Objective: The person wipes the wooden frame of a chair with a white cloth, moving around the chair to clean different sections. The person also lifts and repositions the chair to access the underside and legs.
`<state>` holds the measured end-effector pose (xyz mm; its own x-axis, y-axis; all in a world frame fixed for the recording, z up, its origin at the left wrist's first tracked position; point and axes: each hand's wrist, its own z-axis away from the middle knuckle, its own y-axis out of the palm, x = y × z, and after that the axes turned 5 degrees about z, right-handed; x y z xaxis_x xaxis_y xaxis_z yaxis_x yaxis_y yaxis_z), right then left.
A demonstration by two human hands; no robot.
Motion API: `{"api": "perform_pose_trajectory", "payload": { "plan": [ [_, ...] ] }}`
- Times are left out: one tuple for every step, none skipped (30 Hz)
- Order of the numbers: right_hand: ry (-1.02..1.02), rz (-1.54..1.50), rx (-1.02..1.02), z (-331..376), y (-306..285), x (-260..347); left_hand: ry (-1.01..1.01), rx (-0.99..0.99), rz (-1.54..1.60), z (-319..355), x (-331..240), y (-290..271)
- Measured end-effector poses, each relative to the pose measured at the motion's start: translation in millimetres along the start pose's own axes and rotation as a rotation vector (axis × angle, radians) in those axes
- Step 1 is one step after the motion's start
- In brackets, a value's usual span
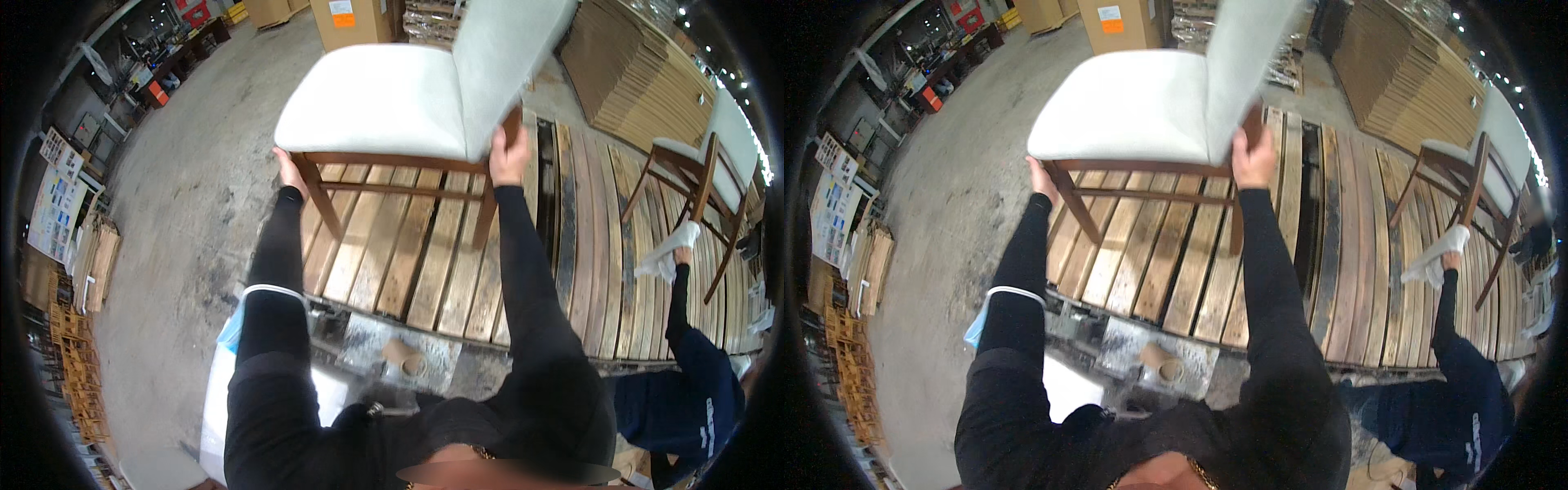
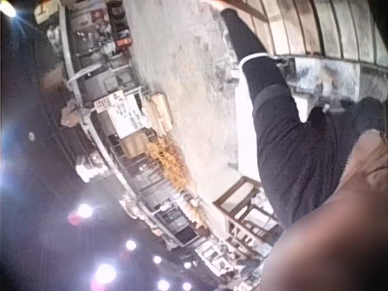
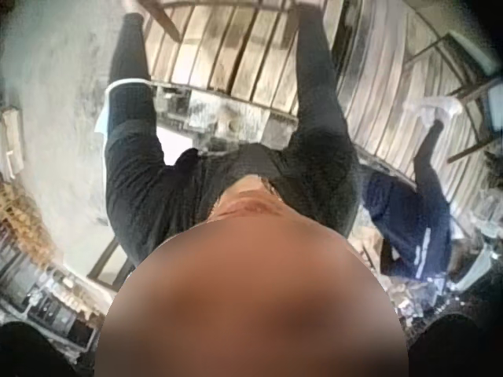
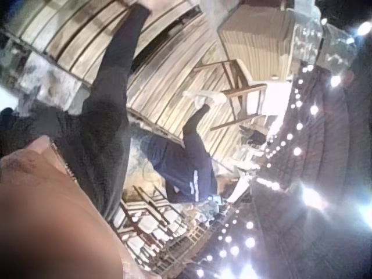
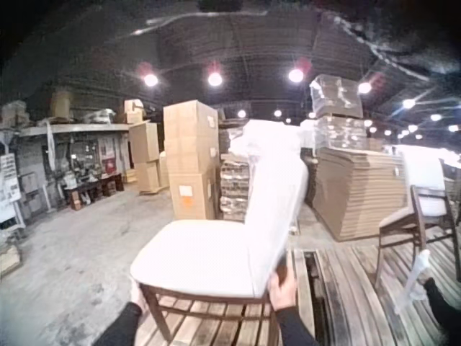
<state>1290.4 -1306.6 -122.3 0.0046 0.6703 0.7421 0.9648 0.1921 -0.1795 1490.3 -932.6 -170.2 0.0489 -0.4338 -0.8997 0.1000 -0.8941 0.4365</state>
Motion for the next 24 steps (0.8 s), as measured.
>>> {"api": "perform_pose_trajectory", "payload": {
  "plan": [
    [-0.048,-0.239,-0.05,8,2,-23,-0.048,-0.041,-0.015,-12,22,13],
    [-0.159,-0.275,-0.042,10,3,-40,-0.056,-0.026,0.015,-22,39,22],
    [-0.203,-0.289,-0.032,13,2,-56,-0.132,0.131,0.161,-31,53,26],
    [-0.178,-0.241,-0.016,12,3,-67,-0.136,0.169,0.151,-42,62,34],
    [-0.165,-0.196,-0.053,8,5,-78,-0.217,0.095,0.148,-53,72,48],
    [-0.1,-0.178,-0.048,3,6,-85,-0.163,0.116,0.067,-62,80,61],
    [-0.083,-0.128,-0.051,-3,9,-92,-0.152,0.059,-0.031,-68,86,73],
    [-0.096,-0.12,-0.042,-9,13,-98,-0.148,0.052,-0.055,-72,90,82],
    [-0.042,-0.107,-0.017,-15,16,-104,-0.165,0.02,-0.098,-75,92,91],
    [-0.072,-0.115,-0.02,-20,20,-109,-0.202,-0.036,-0.154,-74,92,96],
    [-0.106,-0.11,-0.018,-24,22,-114,-0.186,-0.001,-0.154,-73,91,100],
    [-0.097,-0.115,-0.009,-26,25,-118,-0.195,0.012,-0.168,-68,91,101],
    [-0.052,-0.108,0.0,-27,26,-122,-0.246,-0.003,-0.196,-63,91,99],
    [-0.082,-0.111,-0.01,-28,27,-125,-0.205,0.09,-0.225,-54,93,93],
    [-0.049,-0.084,0.019,-28,27,-127,-0.139,0.155,-0.24,-42,96,84],
    [-0.108,0.0,-0.024,-27,27,-129,-0.167,0.091,-0.254,-26,103,73],
    [-0.027,0.078,0.012,-26,26,-131,-0.192,0.14,-0.191,-6,112,59],
    [0.003,0.127,0.07,-25,25,-133,-0.308,0.123,-0.22,23,123,40],
    [0.03,0.217,0.059,-21,25,-135,-0.224,0.226,-0.305,62,135,15],
    [0.186,0.2,0.232,-16,20,-139,-0.259,0.281,-0.276,104,146,-10],
    [0.102,0.269,0.249,-6,18,-145,-0.367,0.312,-0.333,160,158,-38],
    [0.29,0.328,0.294,6,10,-150,-0.484,0.42,-0.186,217,161,-73],
    [0.155,0.242,0.321,26,3,-157,-0.488,0.525,-0.368,278,161,-109],
    [0.08,0.309,0.399,52,-8,-165,-0.553,0.582,-0.444,341,156,-143]
  ]
}}
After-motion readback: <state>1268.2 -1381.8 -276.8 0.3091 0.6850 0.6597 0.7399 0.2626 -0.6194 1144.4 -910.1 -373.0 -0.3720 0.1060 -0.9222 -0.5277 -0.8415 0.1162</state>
